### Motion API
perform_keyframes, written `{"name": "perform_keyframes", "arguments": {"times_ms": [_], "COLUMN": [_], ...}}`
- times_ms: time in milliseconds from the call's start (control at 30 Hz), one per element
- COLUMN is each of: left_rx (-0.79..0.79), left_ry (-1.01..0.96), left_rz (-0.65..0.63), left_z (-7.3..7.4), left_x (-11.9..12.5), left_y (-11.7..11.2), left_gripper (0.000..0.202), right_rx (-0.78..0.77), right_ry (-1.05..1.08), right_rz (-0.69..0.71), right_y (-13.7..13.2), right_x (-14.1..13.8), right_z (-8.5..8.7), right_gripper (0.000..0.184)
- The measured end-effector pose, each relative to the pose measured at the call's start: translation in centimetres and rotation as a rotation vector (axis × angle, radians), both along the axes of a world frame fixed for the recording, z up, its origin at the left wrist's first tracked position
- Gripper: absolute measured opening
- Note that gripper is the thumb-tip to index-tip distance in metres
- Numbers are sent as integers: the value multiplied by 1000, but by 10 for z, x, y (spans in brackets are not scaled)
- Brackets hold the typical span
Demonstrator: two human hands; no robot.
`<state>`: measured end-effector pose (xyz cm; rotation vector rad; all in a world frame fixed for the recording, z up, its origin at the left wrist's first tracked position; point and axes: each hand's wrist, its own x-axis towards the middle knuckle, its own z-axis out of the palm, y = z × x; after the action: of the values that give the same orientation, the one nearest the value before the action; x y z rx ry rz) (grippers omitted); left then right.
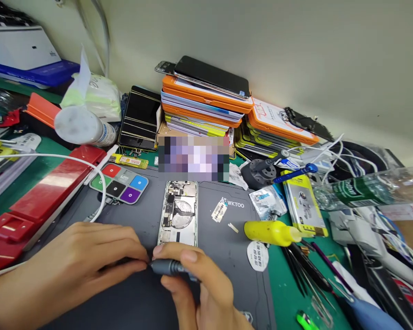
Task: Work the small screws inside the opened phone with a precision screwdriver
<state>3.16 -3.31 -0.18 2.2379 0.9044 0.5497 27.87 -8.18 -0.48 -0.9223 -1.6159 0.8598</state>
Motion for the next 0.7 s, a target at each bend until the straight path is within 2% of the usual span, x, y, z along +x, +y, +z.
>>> {"name": "perform_keyframes", "arguments": {"times_ms": [133, 267, 333, 400, 567, 700], "left_rx": [-15, 75, 121, 100, -81, -190], "left_ry": [52, 59, 84, 109, 94, 40], "left_rz": [-42, 30, 59, 63, 47, 65], "left_z": [4, 6, 5, 4, 4, 8], "left_x": [1, 2, 2, 1, 0, 1], "left_y": [-1, 1, 2, 2, 4, 3], "left_gripper": [22, 24, 26, 30, 28, 23], "right_rx": [-123, -321, -407, -462, -513, -470], "right_ry": [170, 275, 295, 307, 336, 332], "right_rz": [-215, -396, -396, -361, -294, -306], "right_y": [6, 22, 27, 29, 27, 26], "right_x": [1, 7, 10, 10, 8, 11], "right_z": [9, 13, 13, 12, 16, 18], "right_gripper": [50, 42, 45, 49, 49, 45]}}
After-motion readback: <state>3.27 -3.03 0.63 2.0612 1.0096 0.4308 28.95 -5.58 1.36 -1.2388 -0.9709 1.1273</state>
